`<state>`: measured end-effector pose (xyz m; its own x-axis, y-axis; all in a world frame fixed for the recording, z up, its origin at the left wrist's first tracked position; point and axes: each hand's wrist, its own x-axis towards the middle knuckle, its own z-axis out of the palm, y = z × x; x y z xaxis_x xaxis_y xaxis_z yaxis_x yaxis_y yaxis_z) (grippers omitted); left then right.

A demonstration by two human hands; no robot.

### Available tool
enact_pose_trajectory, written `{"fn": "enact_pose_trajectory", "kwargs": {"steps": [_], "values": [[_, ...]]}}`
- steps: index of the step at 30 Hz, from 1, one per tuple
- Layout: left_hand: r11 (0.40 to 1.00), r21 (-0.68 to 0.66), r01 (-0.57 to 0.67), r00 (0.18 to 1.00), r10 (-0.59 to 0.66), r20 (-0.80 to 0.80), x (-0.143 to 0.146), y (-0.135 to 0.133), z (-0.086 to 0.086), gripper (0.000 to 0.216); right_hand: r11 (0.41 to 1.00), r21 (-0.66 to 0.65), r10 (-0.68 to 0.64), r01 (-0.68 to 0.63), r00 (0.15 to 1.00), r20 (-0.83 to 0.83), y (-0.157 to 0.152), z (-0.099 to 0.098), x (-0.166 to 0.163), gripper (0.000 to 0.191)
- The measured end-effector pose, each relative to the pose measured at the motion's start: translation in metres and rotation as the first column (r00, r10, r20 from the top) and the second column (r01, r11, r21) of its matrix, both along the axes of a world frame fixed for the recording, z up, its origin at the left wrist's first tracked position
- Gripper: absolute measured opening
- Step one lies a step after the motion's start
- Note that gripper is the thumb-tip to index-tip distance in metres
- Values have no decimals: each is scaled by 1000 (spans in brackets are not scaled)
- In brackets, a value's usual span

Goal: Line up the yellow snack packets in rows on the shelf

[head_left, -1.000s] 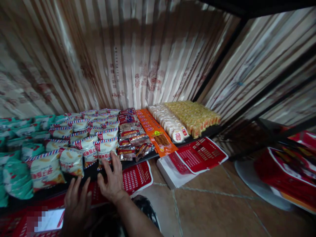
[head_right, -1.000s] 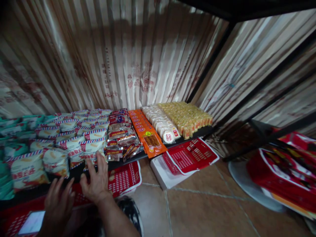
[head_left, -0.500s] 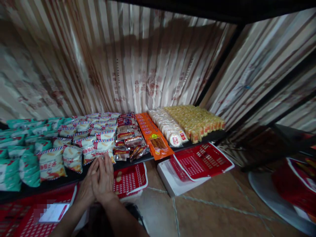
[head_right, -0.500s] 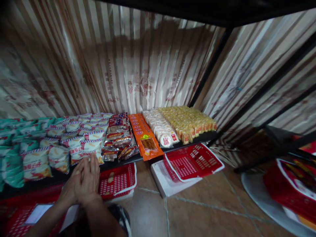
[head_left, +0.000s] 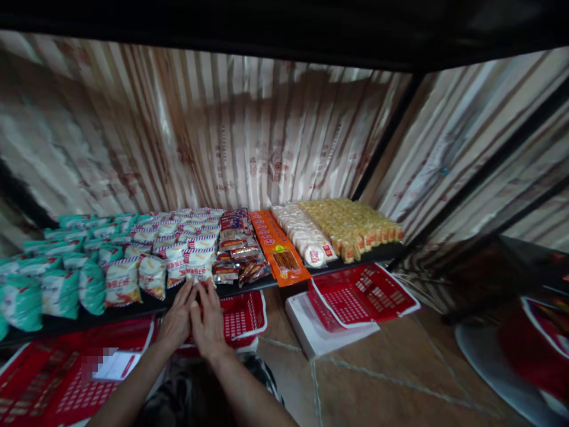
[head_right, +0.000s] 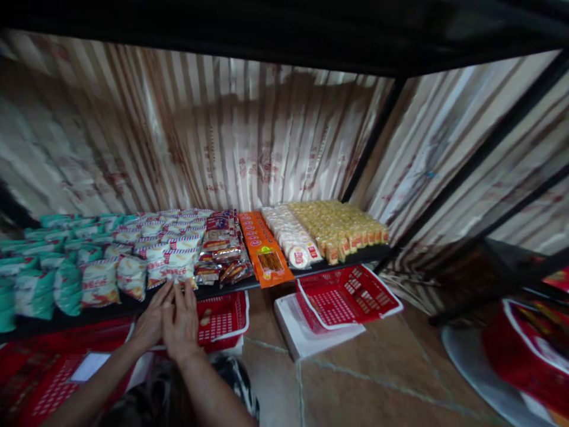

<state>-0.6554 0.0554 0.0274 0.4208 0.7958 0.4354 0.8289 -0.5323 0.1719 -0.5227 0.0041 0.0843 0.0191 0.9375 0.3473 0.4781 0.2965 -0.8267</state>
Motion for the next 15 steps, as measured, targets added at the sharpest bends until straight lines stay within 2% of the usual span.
{"fn": "enact_pose_trajectory", "kwargs": {"steps": [6, 9, 12, 15], "values": [[993, 7, -115, 993, 114, 34, 19, -5, 13, 52, 997, 56, 41, -44, 998, 48, -3, -18, 22, 47], [988, 29, -151, 987, 149, 64, 26, -6, 16, 50, 982, 151, 96, -117, 985, 142, 2, -26, 34, 45], [972, 51, -230, 966, 221, 135, 36, -5, 18, 44, 953, 230, 138, -195, 961, 242, 10, -26, 49, 43], [934, 65, -350, 917, 329, 225, 52, -2, 22, 36, 939, 266, 122, -219, 934, 336, 25, -16, 64, 44]]}}
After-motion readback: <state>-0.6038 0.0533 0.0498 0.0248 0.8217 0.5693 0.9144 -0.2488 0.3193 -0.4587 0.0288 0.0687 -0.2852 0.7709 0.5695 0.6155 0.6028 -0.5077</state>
